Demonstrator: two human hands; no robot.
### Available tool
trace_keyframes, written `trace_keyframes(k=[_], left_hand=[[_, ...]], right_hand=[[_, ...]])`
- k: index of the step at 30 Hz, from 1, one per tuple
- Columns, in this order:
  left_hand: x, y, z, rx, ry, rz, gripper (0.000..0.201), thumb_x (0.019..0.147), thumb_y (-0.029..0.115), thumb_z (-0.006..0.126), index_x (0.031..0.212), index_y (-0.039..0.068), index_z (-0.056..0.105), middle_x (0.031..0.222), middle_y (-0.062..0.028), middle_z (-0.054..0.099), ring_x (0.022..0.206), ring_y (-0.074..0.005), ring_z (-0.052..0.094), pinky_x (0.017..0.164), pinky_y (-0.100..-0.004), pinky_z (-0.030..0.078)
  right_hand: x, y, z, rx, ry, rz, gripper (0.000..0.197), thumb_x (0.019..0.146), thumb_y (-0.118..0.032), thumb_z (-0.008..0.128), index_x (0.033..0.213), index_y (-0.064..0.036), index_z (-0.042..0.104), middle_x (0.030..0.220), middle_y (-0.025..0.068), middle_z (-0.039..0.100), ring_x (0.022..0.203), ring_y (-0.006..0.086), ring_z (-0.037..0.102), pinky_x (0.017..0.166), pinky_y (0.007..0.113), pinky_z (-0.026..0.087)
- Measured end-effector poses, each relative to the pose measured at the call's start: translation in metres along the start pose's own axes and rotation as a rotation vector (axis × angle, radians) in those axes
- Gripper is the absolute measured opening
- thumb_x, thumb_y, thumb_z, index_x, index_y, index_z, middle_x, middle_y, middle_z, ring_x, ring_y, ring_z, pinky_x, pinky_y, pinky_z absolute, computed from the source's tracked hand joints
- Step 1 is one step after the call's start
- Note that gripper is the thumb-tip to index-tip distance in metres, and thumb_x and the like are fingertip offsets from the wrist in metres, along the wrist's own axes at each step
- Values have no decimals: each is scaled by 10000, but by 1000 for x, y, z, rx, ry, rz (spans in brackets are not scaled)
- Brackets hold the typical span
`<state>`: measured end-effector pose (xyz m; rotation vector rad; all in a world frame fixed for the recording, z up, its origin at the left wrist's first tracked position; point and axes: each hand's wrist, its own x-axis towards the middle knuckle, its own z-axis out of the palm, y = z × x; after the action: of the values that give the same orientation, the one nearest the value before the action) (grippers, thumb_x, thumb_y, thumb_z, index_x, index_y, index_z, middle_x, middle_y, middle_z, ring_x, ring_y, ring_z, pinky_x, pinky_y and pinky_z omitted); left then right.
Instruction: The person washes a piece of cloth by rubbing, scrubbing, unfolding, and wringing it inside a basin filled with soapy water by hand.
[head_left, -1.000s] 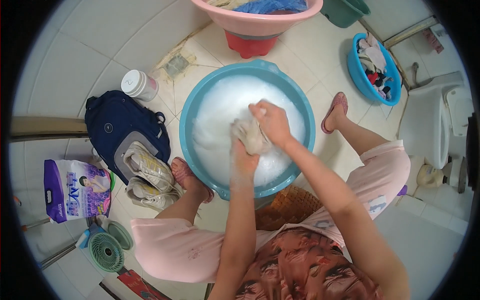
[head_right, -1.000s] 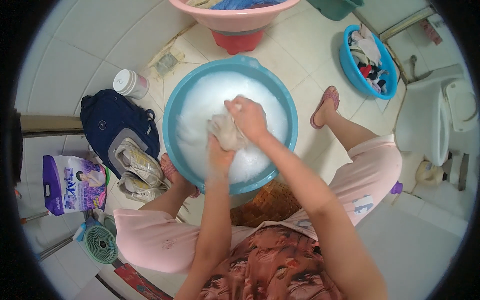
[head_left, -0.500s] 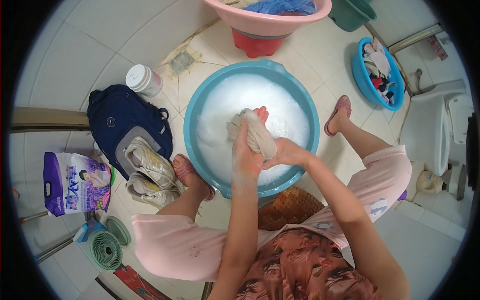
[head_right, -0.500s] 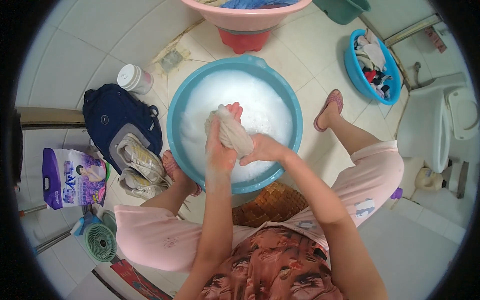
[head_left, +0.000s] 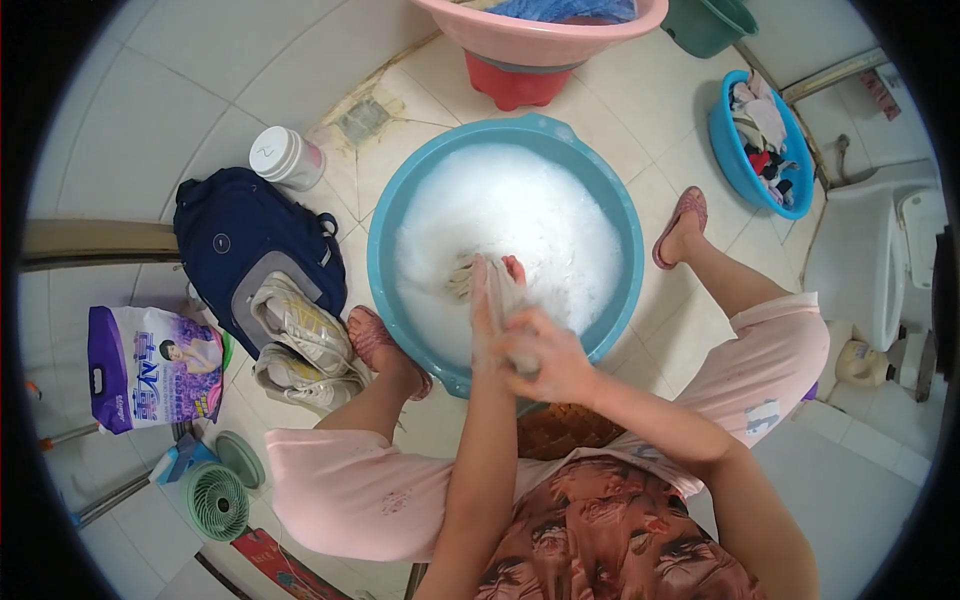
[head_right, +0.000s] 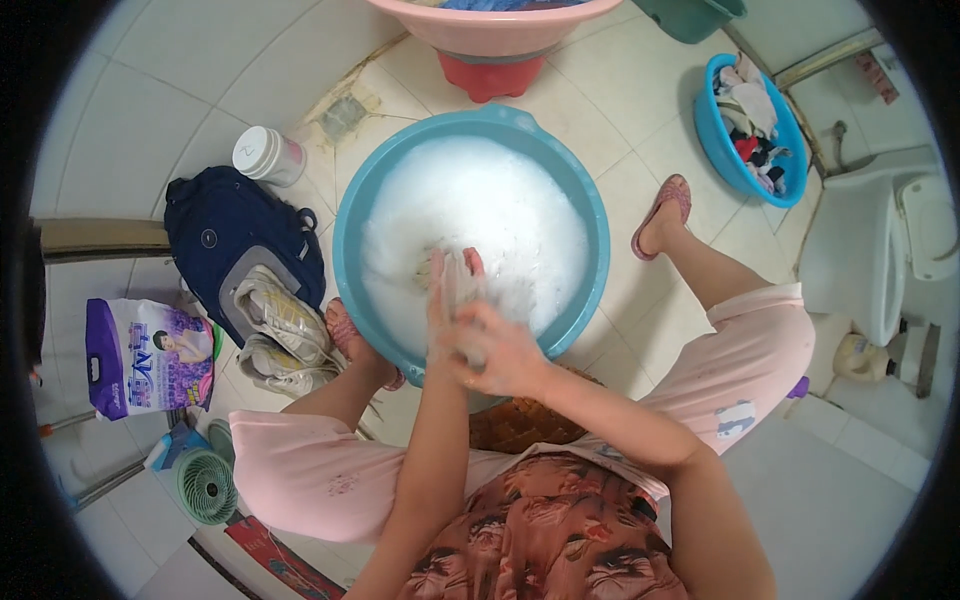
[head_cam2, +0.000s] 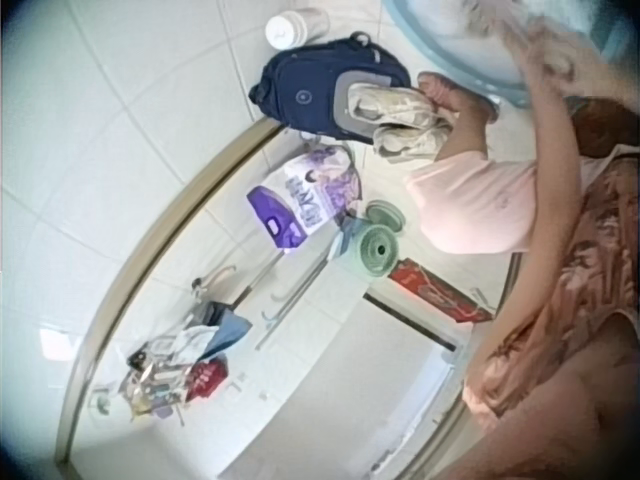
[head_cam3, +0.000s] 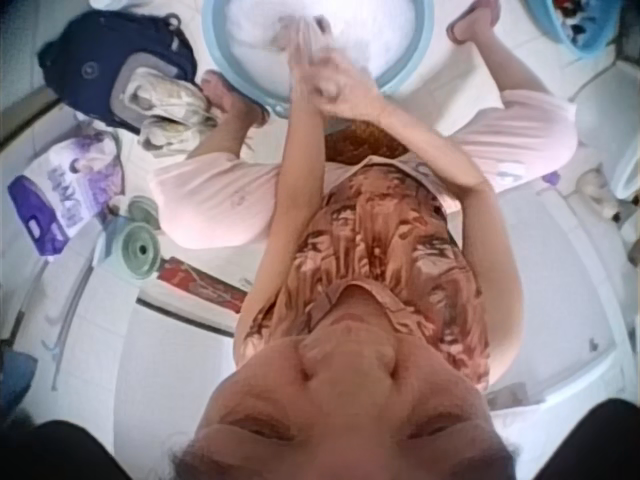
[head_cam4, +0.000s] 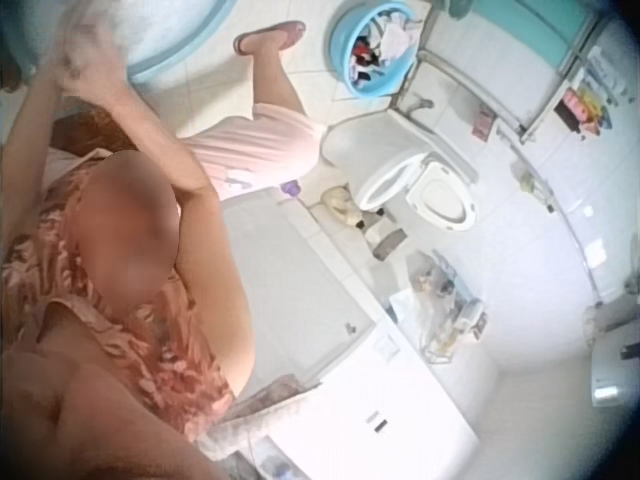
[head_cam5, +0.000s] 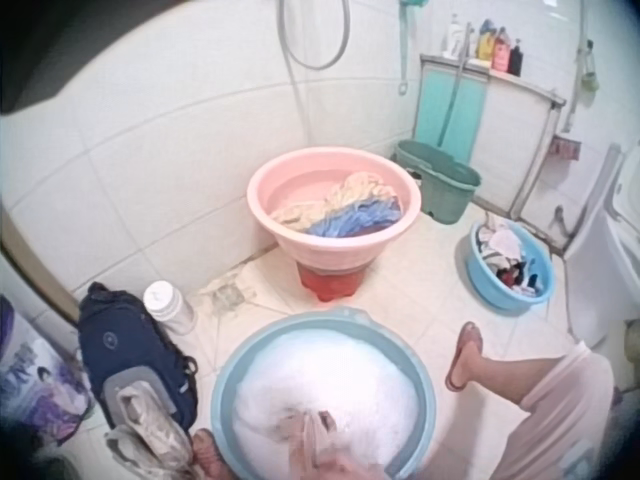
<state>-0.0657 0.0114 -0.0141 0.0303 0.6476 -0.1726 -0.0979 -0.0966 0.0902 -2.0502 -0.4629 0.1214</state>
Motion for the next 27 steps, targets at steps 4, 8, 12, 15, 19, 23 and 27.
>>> trace_keyframes(k=[4, 8, 12, 15, 19, 23, 27], left_hand=[[-4, -42, -3, 473, 35, 149, 398, 908, 303, 476, 1252, 106, 439, 1156, -99, 500, 1080, -209, 480, 903, -325, 433], [0, -39, 26, 196, 252, -3, 406, 913, 296, 466, 1272, 109, 429, 1199, -95, 473, 1149, -204, 435, 958, -363, 398], [36, 40, -47, -232, -863, -302, 380, 918, 330, 467, 1197, 72, 465, 1155, -94, 490, 1170, -201, 422, 960, -327, 388], [17, -41, -23, 403, -382, 101, 348, 948, 354, 357, 1229, 166, 443, 1114, -46, 513, 1035, -165, 506, 885, -335, 451], [36, -30, -41, -95, -538, 70, 388, 949, 260, 362, 1312, 123, 356, 1278, -81, 439, 1167, -221, 431, 957, -329, 386], [42, -4, -44, -67, -840, -162, 279, 948, 282, 363, 1147, 134, 491, 1113, -69, 537, 1006, -188, 526, 818, -302, 455], [24, -63, -22, -38, -324, 248, 250, 939, 236, 375, 1097, 85, 496, 974, -51, 529, 928, -178, 502, 850, -306, 448]], right_hand=[[29, 59, 2, -117, 356, 391, 144, 658, -218, 678, 766, -161, 602, 804, 81, 550, 731, 254, 557, 596, 334, 460], [40, 49, 4, -157, 485, 275, 156, 676, -260, 679, 746, -138, 611, 805, 83, 549, 730, 262, 565, 588, 353, 464], [18, -32, 39, -206, -45, 19, 223, 695, -328, 659, 745, -116, 614, 818, 66, 544, 740, 278, 565, 567, 372, 471], [51, 48, 10, -482, 178, 263, 215, 674, -329, 672, 693, -125, 605, 795, 54, 542, 709, 265, 571, 559, 364, 473], [64, 37, 15, -261, 422, 237, 176, 693, -281, 661, 673, -120, 592, 743, 85, 541, 669, 288, 577, 555, 369, 467], [25, -1, 24, -299, 250, 56, 191, 741, -272, 599, 716, -83, 586, 778, 90, 539, 703, 268, 565, 550, 383, 469], [64, 31, 6, -386, 238, 275, 184, 739, -254, 607, 667, -92, 559, 733, 84, 542, 664, 283, 565, 538, 382, 456]])
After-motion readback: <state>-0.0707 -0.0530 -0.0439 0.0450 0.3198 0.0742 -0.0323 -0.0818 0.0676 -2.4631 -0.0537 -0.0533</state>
